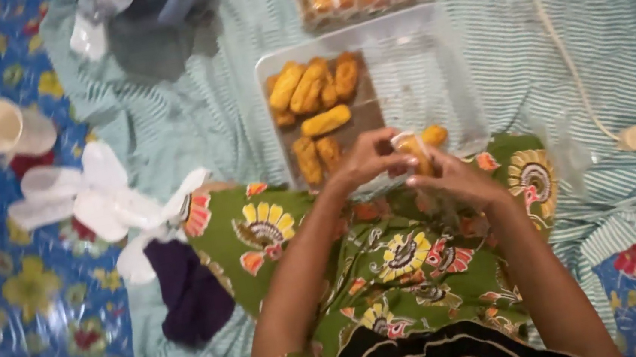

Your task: Wrapping fried food items in plastic sheets and organizing them in a tray.

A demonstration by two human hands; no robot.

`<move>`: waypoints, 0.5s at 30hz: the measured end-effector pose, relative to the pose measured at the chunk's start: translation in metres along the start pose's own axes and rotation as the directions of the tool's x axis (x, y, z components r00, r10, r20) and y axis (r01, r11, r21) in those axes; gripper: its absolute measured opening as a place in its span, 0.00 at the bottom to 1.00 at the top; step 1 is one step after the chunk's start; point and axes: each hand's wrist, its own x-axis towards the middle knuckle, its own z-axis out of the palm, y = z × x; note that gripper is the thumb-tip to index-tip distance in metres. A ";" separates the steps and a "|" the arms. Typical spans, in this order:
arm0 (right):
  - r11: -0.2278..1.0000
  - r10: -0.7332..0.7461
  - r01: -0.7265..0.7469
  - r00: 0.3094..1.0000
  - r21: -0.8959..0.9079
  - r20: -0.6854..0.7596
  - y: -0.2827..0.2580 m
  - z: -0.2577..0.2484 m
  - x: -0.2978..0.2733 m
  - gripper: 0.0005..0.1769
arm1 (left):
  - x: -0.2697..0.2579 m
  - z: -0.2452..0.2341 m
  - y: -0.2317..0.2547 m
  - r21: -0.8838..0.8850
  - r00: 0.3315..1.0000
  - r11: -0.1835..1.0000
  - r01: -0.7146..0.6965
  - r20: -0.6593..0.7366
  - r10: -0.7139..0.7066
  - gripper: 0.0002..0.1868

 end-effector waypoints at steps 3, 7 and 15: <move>0.999 0.038 -0.039 0.997 -0.007 -0.063 0.006 0.006 0.003 0.39 | 0.005 0.001 0.000 -0.032 0.999 0.999 -0.032 -0.039 0.031 0.17; 0.995 -0.020 0.024 0.999 0.096 -0.042 0.042 -0.006 0.028 0.30 | 0.010 0.000 0.007 -0.072 0.995 0.994 -0.087 -0.064 0.082 0.17; 0.979 0.003 0.018 0.995 0.205 -0.102 0.043 0.004 0.036 0.27 | 0.016 -0.004 0.027 -0.059 0.977 0.986 -0.157 -0.156 0.147 0.15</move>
